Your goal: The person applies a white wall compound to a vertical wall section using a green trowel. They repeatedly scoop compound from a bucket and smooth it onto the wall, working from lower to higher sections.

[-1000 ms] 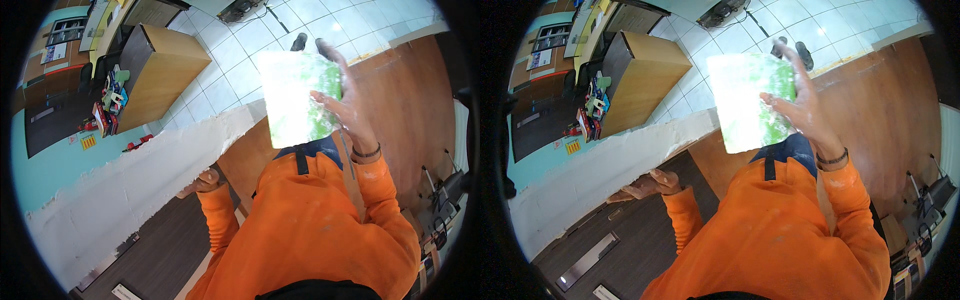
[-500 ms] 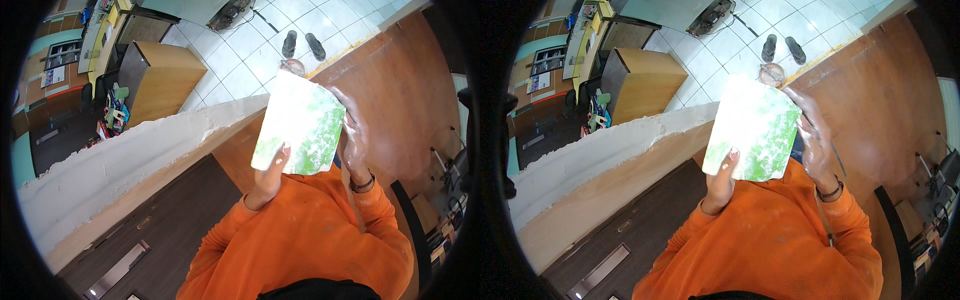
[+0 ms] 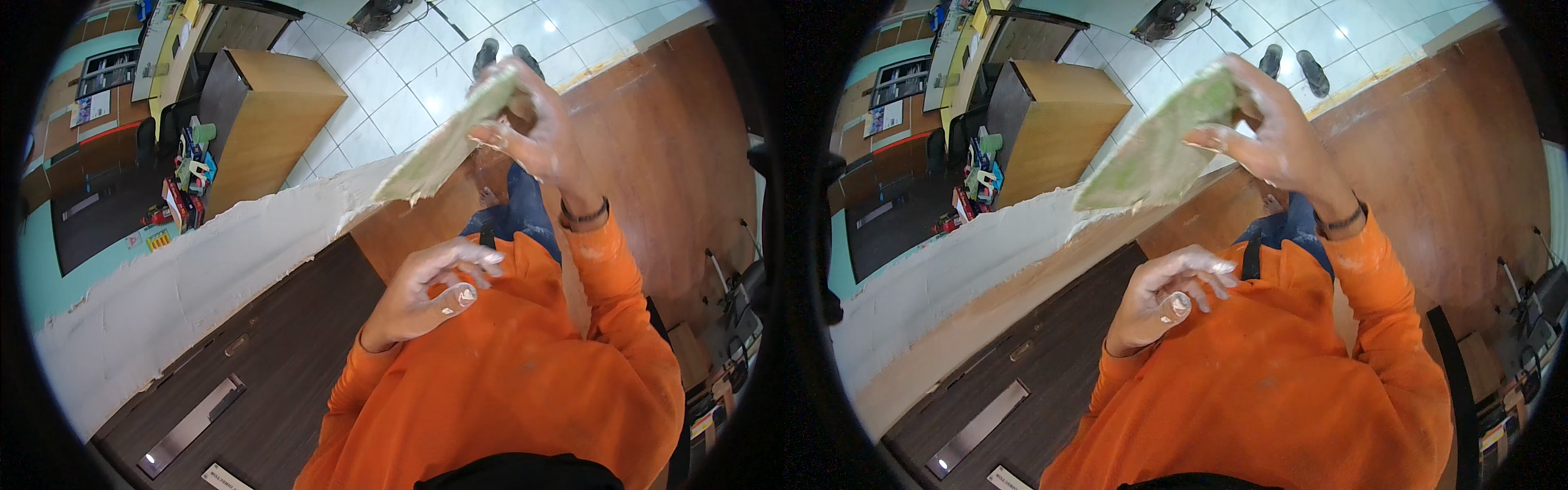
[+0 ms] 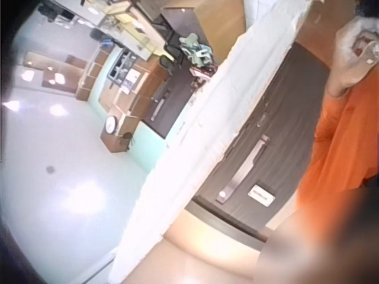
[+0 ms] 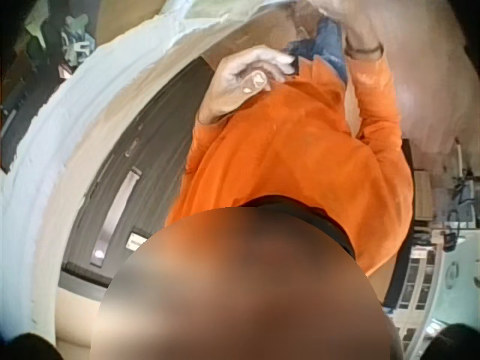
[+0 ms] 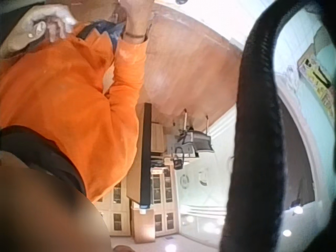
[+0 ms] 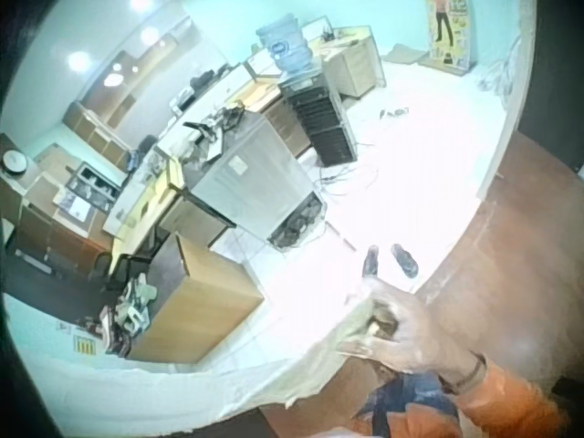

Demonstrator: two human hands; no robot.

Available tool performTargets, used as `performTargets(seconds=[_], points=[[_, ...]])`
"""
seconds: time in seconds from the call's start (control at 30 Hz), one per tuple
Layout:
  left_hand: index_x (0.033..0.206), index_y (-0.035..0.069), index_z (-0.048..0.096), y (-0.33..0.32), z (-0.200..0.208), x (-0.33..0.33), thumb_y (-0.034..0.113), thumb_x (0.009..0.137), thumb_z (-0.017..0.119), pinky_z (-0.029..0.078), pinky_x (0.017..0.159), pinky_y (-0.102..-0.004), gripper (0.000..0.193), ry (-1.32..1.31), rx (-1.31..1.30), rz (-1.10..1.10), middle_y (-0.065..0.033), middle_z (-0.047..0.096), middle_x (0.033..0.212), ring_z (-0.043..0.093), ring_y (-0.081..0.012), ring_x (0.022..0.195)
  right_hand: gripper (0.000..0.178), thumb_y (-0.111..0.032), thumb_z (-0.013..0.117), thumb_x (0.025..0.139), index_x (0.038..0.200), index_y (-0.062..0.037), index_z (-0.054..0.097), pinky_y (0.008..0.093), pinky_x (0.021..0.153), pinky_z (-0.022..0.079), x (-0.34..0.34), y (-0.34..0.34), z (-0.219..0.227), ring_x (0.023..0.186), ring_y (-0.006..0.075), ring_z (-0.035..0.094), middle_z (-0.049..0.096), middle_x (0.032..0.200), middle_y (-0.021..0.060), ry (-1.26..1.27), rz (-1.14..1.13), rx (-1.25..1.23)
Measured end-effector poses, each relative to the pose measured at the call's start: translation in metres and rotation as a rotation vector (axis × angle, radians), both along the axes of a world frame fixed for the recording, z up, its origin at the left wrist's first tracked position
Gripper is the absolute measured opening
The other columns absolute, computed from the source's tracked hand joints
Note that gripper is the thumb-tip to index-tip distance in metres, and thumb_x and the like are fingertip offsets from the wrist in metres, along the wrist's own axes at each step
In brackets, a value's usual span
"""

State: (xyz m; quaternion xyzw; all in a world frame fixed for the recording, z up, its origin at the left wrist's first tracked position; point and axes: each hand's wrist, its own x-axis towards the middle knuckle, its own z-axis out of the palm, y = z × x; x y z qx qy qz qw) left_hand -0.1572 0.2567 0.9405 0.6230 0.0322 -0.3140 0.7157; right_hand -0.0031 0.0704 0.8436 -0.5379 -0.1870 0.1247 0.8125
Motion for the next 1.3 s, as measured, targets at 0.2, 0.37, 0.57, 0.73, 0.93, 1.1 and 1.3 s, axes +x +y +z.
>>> performTargets(seconds=[0.2,0.37,0.57,0.73,0.93,1.1,1.3], points=[[0.116,-0.001,0.07,0.036,0.005,-0.05,0.037,0.103,0.061,0.055,0.069,-0.0298,0.041,0.014,0.378,0.362,-0.0136,0.071,0.105,0.07,-0.021,0.091,0.042,-0.006,0.082,0.087,0.121,-0.001,0.059,0.031,0.093,0.051,0.035,0.047,0.015,0.099,0.0129,0.061,0.063,0.102,0.0037,-0.155,0.325,0.048],[0.097,-0.002,0.072,0.071,0.014,-0.076,0.029,0.106,0.059,0.054,0.064,-0.0306,0.036,-0.225,0.637,0.68,-0.0158,0.072,0.092,0.07,-0.0215,0.079,0.047,-0.02,0.088,0.083,0.119,-0.0028,0.064,0.0302,0.086,0.052,0.04,0.07,0.018,0.094,0.0126,0.064,0.069,0.099,0.0046,-0.252,0.307,0.016],[0.1,-0.004,0.071,0.096,0.023,-0.072,0.034,0.106,0.061,0.059,0.068,-0.0348,0.04,-0.467,0.909,0.752,-0.0165,0.073,0.093,0.074,-0.0264,0.083,0.057,-0.03,0.086,0.087,0.129,-0.0011,0.06,0.0298,0.089,0.048,0.061,0.084,0.024,0.102,0.0133,0.058,0.065,0.109,0.0067,-0.267,0.506,0.145],[0.099,-0.006,0.075,0.106,0.022,-0.064,0.034,0.104,0.065,0.062,0.079,-0.0412,0.042,-0.487,1.044,0.719,-0.019,0.076,0.089,0.076,-0.0303,0.085,0.06,-0.028,0.088,0.084,0.131,-0.003,0.061,0.0322,0.091,0.048,0.066,0.087,0.022,0.103,0.015,0.059,0.066,0.11,0.008,-0.342,0.438,0.18],[0.094,-0.009,0.075,0.121,0.012,-0.068,0.03,0.103,0.066,0.064,0.086,-0.0522,0.04,-0.558,1.029,0.767,-0.0216,0.076,0.09,0.077,-0.0348,0.086,0.059,-0.026,0.089,0.083,0.129,-0.0014,0.061,0.0314,0.092,0.047,0.076,0.112,0.014,0.106,0.0154,0.059,0.065,0.109,0.0084,-0.365,0.478,0.254],[0.095,-0.009,0.076,0.124,0.01,-0.076,0.029,0.104,0.065,0.065,0.085,-0.0542,0.04,-0.583,1.068,0.787,-0.0214,0.076,0.09,0.077,-0.0364,0.086,0.053,-0.027,0.089,0.082,0.122,-0.002,0.064,0.0312,0.087,0.05,0.068,0.122,0.004,0.099,0.0144,0.062,0.068,0.105,0.0076,-0.401,0.293,0.185],[0.094,-0.009,0.076,0.124,0.014,-0.072,0.03,0.103,0.066,0.065,0.084,-0.0545,0.041,-0.631,1.005,0.724,-0.0209,0.076,0.089,0.077,-0.0356,0.083,0.054,-0.029,0.089,0.082,0.122,-0.0018,0.064,0.0312,0.087,0.05,0.064,0.112,-0.001,0.098,0.0145,0.061,0.067,0.104,0.0074,-0.313,0.221,0.209]])
